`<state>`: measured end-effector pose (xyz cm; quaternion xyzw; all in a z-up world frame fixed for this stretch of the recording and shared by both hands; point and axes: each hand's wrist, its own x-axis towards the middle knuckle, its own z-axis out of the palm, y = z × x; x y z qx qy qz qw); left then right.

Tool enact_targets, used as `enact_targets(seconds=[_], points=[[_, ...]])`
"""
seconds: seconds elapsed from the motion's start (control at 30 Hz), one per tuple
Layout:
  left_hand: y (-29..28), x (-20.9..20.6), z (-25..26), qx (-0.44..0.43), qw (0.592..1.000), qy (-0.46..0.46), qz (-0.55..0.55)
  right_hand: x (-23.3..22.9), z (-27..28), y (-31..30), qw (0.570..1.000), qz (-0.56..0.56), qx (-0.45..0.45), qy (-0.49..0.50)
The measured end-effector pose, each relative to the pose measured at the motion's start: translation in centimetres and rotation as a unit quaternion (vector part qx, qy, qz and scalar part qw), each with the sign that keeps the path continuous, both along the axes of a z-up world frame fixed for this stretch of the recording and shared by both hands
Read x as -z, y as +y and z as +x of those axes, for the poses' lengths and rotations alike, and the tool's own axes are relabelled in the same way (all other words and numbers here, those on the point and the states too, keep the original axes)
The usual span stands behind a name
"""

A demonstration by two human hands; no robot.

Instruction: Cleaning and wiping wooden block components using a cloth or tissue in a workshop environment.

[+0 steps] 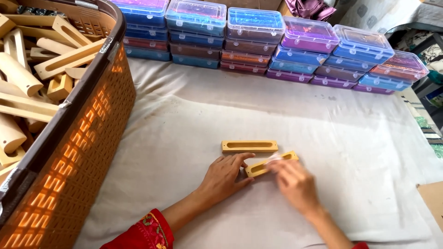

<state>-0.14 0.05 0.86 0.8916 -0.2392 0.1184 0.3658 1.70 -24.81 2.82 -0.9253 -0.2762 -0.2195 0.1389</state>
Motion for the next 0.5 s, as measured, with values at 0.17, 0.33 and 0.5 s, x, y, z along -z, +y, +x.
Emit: enact_targets(seconds=[0.17,0.33,0.5], points=[[0.1,-0.5,-0.1,-0.005,1.000,0.007,-0.001,1.6,0.1,1.1,0.986,0.010,-0.164,-0.020],[0.1,-0.1,0.0,0.002,1.000,0.013,0.004,0.8,1.6,-1.2,0.996,0.027,-0.028,0.084],[0.0,-0.6,-0.1,0.000,1.000,0.015,-0.004,1.4,-0.6,1.4,0.996,0.022,-0.091,0.012]])
